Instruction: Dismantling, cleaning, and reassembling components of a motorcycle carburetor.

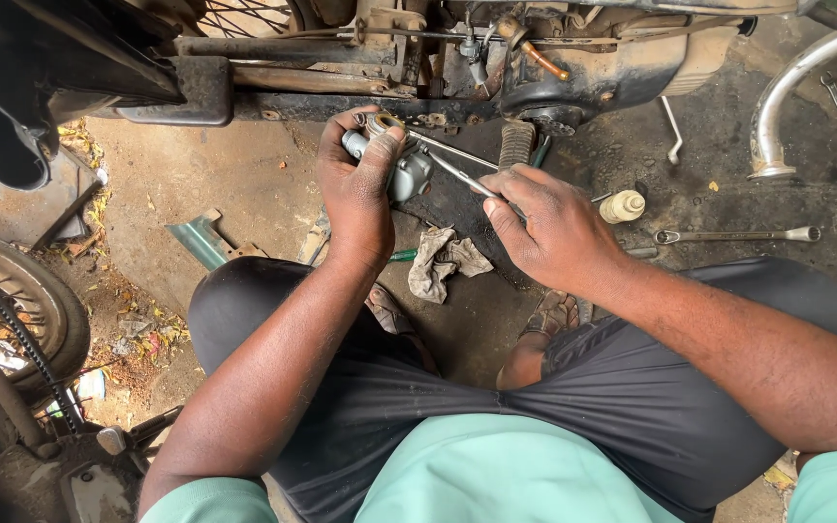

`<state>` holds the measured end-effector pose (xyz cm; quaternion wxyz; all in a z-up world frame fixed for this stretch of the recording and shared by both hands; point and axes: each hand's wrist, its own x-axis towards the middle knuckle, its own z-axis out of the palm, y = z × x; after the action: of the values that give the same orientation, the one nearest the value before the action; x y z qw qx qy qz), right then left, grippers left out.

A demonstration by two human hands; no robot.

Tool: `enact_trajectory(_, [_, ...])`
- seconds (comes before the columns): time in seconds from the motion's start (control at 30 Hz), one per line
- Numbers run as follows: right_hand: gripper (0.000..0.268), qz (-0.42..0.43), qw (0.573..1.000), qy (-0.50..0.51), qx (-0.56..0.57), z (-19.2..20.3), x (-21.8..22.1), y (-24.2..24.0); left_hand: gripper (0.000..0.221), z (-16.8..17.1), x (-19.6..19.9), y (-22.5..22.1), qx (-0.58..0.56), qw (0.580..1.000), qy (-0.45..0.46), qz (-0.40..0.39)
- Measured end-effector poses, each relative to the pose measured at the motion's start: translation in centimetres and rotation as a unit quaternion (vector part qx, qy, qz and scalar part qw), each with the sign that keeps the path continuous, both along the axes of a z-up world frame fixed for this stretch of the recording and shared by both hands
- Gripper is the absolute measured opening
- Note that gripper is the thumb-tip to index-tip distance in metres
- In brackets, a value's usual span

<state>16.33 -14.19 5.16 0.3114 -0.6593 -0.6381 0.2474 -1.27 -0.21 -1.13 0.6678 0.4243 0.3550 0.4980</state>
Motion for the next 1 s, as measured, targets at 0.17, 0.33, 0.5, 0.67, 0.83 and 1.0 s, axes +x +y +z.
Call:
enact_trajectory(0.17, [0.025, 0.003, 0.999, 0.033, 0.006, -0.2, -0.1, 0.0, 0.032, 0.8, -0.2, -0.3, -0.001, 1.000, 0.024, -0.010])
enact_trajectory(0.33, [0.025, 0.000, 0.999, 0.033, 0.004, -0.1, -0.4, 0.0, 0.035, 1.3, 0.0, -0.7, 0.003, 0.999, 0.042, -0.010])
enact_trajectory(0.5, [0.015, -0.030, 0.999, 0.022, 0.031, -1.2, -1.0, -0.1, 0.040, 0.7, 0.1, -1.8, 0.123, 0.985, 0.124, -0.001])
enact_trajectory(0.67, [0.022, -0.061, 0.995, 0.049, -0.058, -1.9, -1.0, 0.2, 0.041, 0.9, 0.6, -2.7, 0.124, 0.985, 0.121, -0.008])
enact_trajectory(0.83, [0.036, -0.063, 0.989, 0.114, -0.065, -4.0, -0.3, -0.1, 0.042, 0.5, 0.7, -3.2, 0.151, 0.977, 0.154, -0.004])
enact_trajectory(1.0, [0.049, -0.047, 0.912, 0.347, -0.214, -7.2, 1.2, -0.2, 0.040, -0.7, 1.1, -3.1, 0.140, 0.983, 0.120, -0.019])
